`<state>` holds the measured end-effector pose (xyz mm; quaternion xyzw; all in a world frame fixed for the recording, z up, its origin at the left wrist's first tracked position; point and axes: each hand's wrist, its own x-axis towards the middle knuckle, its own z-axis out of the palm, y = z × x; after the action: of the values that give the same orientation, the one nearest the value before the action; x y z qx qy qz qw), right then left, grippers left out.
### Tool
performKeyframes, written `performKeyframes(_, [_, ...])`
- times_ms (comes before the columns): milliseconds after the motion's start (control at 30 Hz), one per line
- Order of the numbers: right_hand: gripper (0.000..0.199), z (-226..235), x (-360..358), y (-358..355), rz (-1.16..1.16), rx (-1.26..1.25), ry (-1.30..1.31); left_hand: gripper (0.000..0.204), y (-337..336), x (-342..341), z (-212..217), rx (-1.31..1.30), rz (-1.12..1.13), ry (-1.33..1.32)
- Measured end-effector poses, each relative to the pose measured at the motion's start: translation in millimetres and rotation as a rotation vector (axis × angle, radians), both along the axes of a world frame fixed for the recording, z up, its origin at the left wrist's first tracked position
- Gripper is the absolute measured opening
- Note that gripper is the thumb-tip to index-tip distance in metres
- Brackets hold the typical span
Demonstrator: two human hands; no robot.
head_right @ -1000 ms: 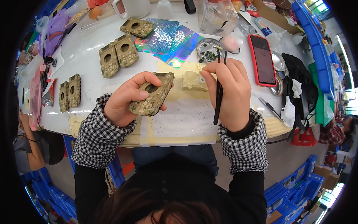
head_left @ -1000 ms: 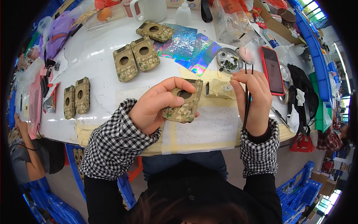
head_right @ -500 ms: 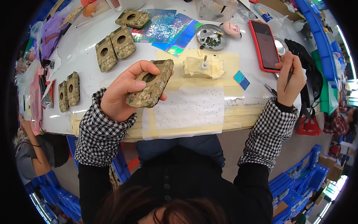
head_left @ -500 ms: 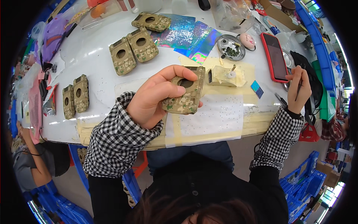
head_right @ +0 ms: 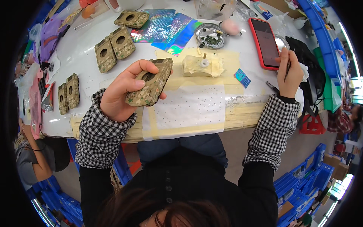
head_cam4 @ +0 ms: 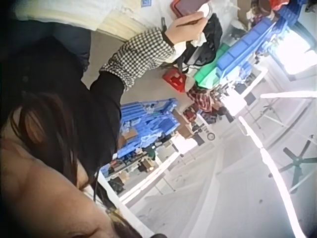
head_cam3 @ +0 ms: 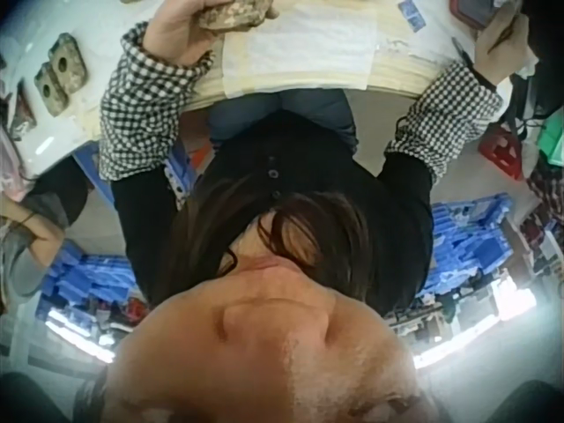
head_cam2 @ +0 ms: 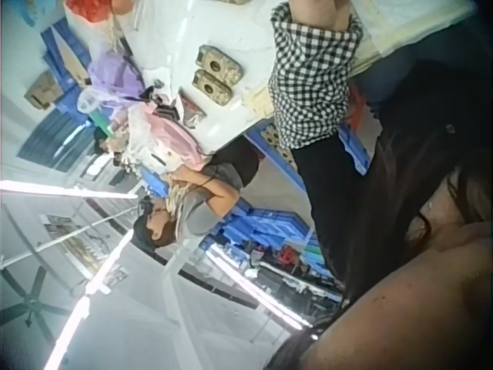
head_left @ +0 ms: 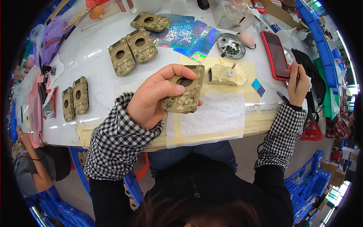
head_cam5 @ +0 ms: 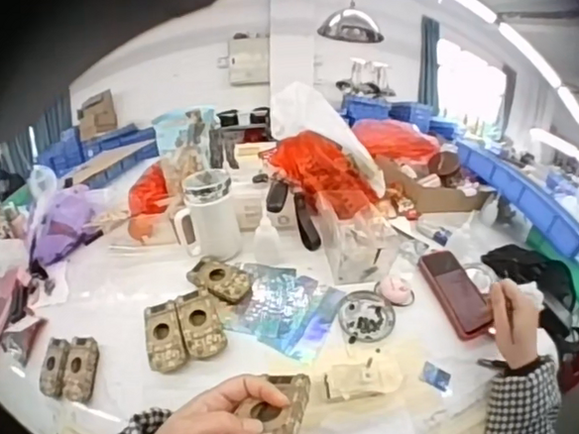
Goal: Using a black marker to add detail to small camouflage-patterned toy tank turrets at a factory workstation.
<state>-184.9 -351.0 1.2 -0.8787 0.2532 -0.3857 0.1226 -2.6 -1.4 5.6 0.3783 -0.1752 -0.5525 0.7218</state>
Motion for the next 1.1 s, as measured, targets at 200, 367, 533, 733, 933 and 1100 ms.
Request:
performKeyframes(200, [0.026,-6,-1,-11,0.019,-0.018,-0.001,0.033,2,0,2,0.001,-0.017,0.001])
performKeyframes(367, [0.026,-8,6,-1,0.065,-0.022,-0.002,0.033,1,-1,2,0.014,0.009,-0.013])
performKeyframes(533, [0.027,-3,4,-3,0.007,-0.058,0.006,0.033,1,0,3,0.010,-0.004,0.000])
performKeyframes(733, [0.027,-3,2,-9,0.005,-0.095,0.041,0.034,1,0,2,0.004,-0.010,0.005])
performKeyframes(933, [0.025,-6,13,-5,0.195,-0.177,0.022,0.034,2,-2,3,0.012,0.007,-0.006])
performKeyframes(1100, [0.026,-7,8,-8,0.107,-0.055,-0.030,0.033,1,-1,2,-0.010,0.000,-0.014])
